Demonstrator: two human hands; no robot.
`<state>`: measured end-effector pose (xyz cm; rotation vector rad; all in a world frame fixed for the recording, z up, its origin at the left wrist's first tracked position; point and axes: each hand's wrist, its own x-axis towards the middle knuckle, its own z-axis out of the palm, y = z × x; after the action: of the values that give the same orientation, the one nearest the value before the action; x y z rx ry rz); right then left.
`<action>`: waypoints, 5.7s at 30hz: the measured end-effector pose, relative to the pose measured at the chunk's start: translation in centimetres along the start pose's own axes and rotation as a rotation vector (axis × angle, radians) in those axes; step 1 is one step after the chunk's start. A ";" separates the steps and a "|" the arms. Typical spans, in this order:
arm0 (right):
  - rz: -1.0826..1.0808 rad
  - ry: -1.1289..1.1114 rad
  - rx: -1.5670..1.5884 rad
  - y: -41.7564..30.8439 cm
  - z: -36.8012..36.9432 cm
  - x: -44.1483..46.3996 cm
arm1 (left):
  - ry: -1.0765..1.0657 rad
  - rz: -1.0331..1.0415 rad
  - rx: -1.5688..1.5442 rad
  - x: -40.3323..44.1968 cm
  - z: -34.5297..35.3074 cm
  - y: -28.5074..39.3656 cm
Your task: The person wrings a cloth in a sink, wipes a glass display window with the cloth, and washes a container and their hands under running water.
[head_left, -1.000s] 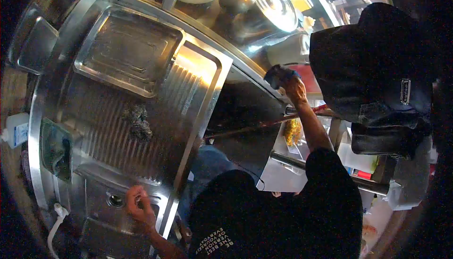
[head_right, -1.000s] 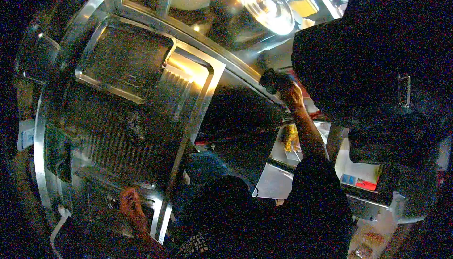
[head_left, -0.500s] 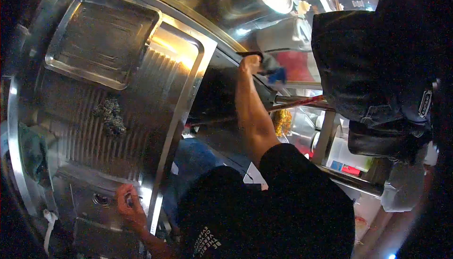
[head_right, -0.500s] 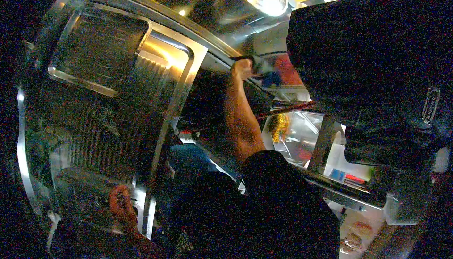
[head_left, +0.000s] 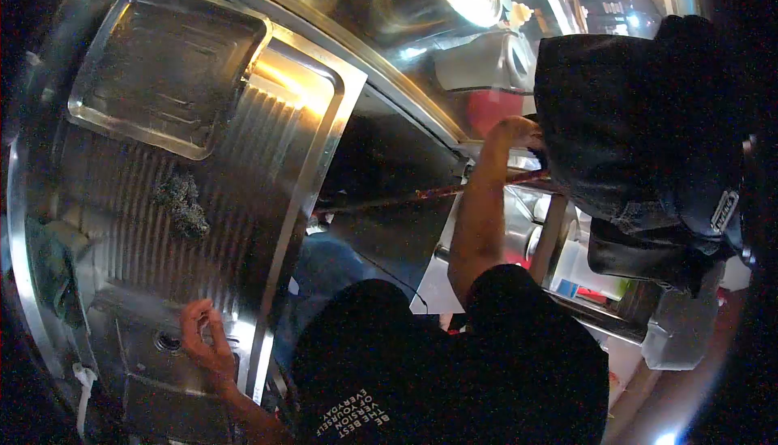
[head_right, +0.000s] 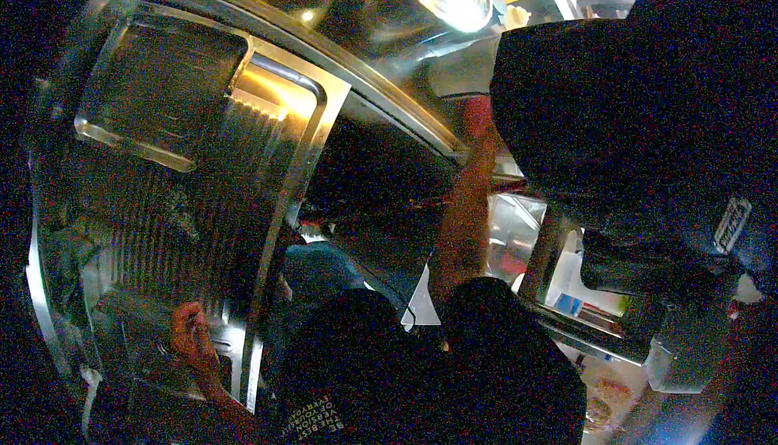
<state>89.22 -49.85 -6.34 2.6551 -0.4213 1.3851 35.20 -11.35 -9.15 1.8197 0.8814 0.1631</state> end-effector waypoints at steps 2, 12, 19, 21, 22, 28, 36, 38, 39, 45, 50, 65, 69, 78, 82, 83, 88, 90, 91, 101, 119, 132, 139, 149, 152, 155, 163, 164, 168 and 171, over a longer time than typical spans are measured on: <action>0.097 -0.041 -0.059 -0.1 1.6 -2.3 | -0.026 -0.031 0.012 0.5 0.4 0.7; 0.005 -0.689 -0.279 -1.6 4.3 -10.9 | -0.002 -0.101 0.017 0.1 0.0 1.9; -0.377 -0.470 -0.092 -4.9 2.8 -6.9 | 0.024 -0.131 -0.052 1.6 -0.2 3.0; -0.489 -0.173 0.141 -6.4 5.0 -5.6 | 0.018 -0.118 -0.031 2.1 0.0 3.1; -0.542 -0.023 0.255 -7.2 6.1 -4.9 | 0.012 -0.109 0.001 2.0 0.1 2.7; -0.896 0.228 0.565 -25.9 -7.3 0.8 | -0.022 -0.157 0.007 2.0 0.9 2.5; -1.009 -0.072 0.401 -17.2 -1.9 2.0 | 0.024 -0.047 -0.002 2.2 1.1 1.7; -1.033 -0.253 0.327 -11.6 -0.5 1.7 | 0.023 -0.054 -0.041 2.2 1.1 1.7; -1.033 -0.325 0.302 -9.5 -0.3 1.6 | 0.032 -0.063 -0.047 2.2 1.1 1.7; -0.885 -0.075 0.395 -12.5 -3.1 3.7 | 0.060 0.005 -0.031 1.9 1.5 -1.1; -0.751 0.222 0.715 -26.6 -11.4 8.6 | 0.016 -0.052 -0.009 3.4 1.1 1.7; -1.338 -0.584 0.261 -10.2 -2.2 -1.8 | 0.075 -0.065 -0.097 2.8 1.2 -0.9; -1.375 -0.440 0.193 -12.4 1.0 -4.9 | 0.061 -0.069 -0.096 3.4 1.0 -0.4; -1.433 -0.839 0.188 -6.0 8.7 -9.4 | 0.051 -0.068 -0.010 2.5 0.0 0.4; -1.060 -1.296 0.268 4.9 7.8 -7.1 | 0.088 -0.146 -0.087 -0.4 -0.7 -1.5; -0.874 -1.423 0.373 7.7 8.3 -6.7 | 0.106 -0.147 -0.108 -0.8 -0.7 -2.0; -1.031 -1.177 0.468 4.6 10.8 -7.3 | 0.161 -0.155 -0.101 -1.5 -1.1 -0.6; -1.303 -0.925 0.310 -3.9 9.2 -7.4 | 0.195 -0.143 -0.097 -1.9 -1.4 -0.4; -1.388 -0.815 0.301 -8.5 8.5 -7.3 | 0.222 -0.131 -0.086 -2.2 -1.4 -0.6; -1.785 -0.105 0.502 -44.6 1.3 -9.1 | 0.405 -0.276 -0.105 -6.5 -1.0 -1.7; -1.211 -1.506 1.123 -17.6 7.5 -6.1 | 0.591 -0.276 -0.188 -11.4 -2.3 -3.6; -1.847 -0.558 0.197 -56.7 -10.1 -11.1 | 0.625 -0.409 -0.254 -8.5 0.8 -3.4; -1.947 -0.175 0.233 -63.0 -5.7 -12.2 | 0.592 -0.316 -0.212 -4.3 1.1 -1.7; -2.019 0.145 0.625 -54.5 -4.4 -12.4 | 0.632 -0.299 -0.288 -3.0 0.4 -1.2; -2.009 0.183 0.616 -59.0 -3.0 -13.6 | 0.671 -0.276 -0.219 -3.2 0.3 -1.4; -1.990 0.212 0.601 -62.6 -1.8 -14.5 | 0.657 -0.313 -0.210 -3.7 0.2 -1.2; -1.868 0.288 0.210 -61.0 -8.1 -12.6 | 0.648 -0.265 -0.237 -5.4 1.1 -1.5; -1.842 0.328 0.270 -62.0 -7.3 -11.8 | 0.639 -0.272 -0.242 -5.8 1.1 -1.7; -1.803 0.332 0.618 -60.8 -10.0 -5.4 | 0.624 -0.239 -0.276 -6.6 0.4 -2.2; -1.686 0.604 0.608 -62.0 -10.0 0.6 | 0.642 -0.240 -0.402 -7.1 0.1 -2.1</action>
<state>100.09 11.50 1.44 1.4479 1.9475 1.3864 29.12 -15.59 -8.97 1.2762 1.3875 0.7443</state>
